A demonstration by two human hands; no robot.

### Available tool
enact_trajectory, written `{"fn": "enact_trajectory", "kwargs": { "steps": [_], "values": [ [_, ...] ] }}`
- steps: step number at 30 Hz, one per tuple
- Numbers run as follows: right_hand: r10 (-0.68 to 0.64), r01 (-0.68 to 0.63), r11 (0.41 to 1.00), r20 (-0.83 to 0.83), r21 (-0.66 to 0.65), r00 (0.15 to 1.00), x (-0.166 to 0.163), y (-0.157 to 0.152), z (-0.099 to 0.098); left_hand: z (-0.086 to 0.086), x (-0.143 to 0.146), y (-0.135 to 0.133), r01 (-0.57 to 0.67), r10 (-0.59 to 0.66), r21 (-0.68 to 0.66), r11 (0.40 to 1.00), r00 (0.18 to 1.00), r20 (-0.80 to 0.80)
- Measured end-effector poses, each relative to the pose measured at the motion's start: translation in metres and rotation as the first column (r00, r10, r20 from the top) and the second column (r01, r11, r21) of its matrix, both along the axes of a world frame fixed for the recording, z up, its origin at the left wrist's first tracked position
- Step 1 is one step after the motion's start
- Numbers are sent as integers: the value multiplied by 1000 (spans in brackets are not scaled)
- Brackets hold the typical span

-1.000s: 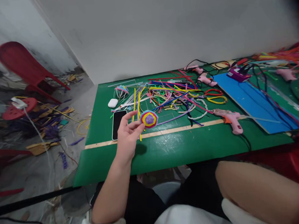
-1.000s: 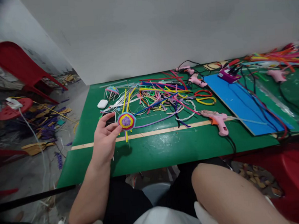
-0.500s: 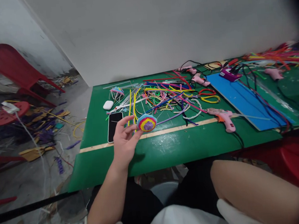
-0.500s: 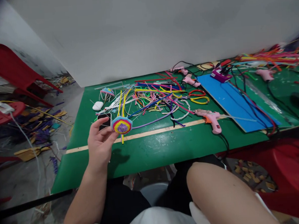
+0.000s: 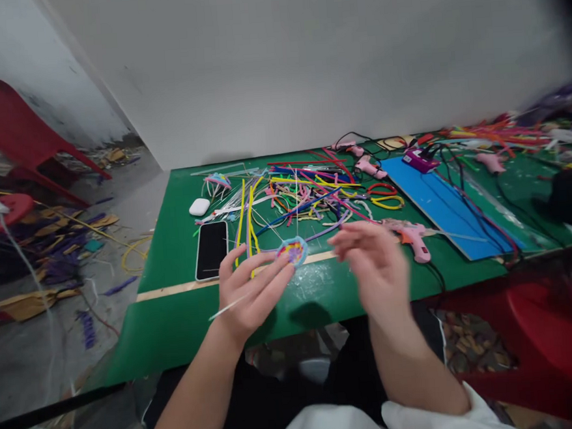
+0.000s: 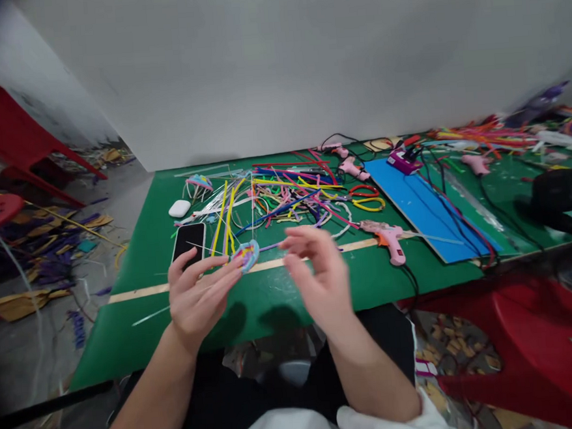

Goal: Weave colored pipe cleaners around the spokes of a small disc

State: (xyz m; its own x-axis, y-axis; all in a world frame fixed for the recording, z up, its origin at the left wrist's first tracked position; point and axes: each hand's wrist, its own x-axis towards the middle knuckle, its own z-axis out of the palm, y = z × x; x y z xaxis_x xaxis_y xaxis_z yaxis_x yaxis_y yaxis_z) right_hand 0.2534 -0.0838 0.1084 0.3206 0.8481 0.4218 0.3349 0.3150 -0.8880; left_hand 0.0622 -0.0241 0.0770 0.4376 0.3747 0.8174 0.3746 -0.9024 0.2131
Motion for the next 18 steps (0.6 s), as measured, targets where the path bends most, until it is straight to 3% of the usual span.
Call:
{"fn": "enact_trajectory", "kwargs": {
  "steps": [3, 8, 12, 15, 17, 18],
  "values": [
    [78, -78, 997, 7, -18, 997, -6, 5, -8, 1, 1, -6, -2, 7, 52, 999, 996, -84],
    [8, -10, 1000, 50, 28, 999, -12, 4, -15, -1, 4, -10, -21, 11, -127, 992, 997, -76],
    [-34, 22, 995, 133, 95, 991, -15, 3, -18, -9, 10, -11, -113, 110, -56, 992, 993, -47],
    [-80, 71, 992, 82, 101, 993, -13, 7, -24, -21, 7, -24, -146, 146, -20, 989, 989, 21],
    [-136, 135, 987, 5, 83, 991, -10, 11, -29, -26, -2, -38, -125, 138, -100, 987, 981, 139],
    [-165, 168, 983, -39, 72, 986, -7, 13, -31, -26, -8, -45, -79, 113, -208, 975, 981, 160]
  ]
}}
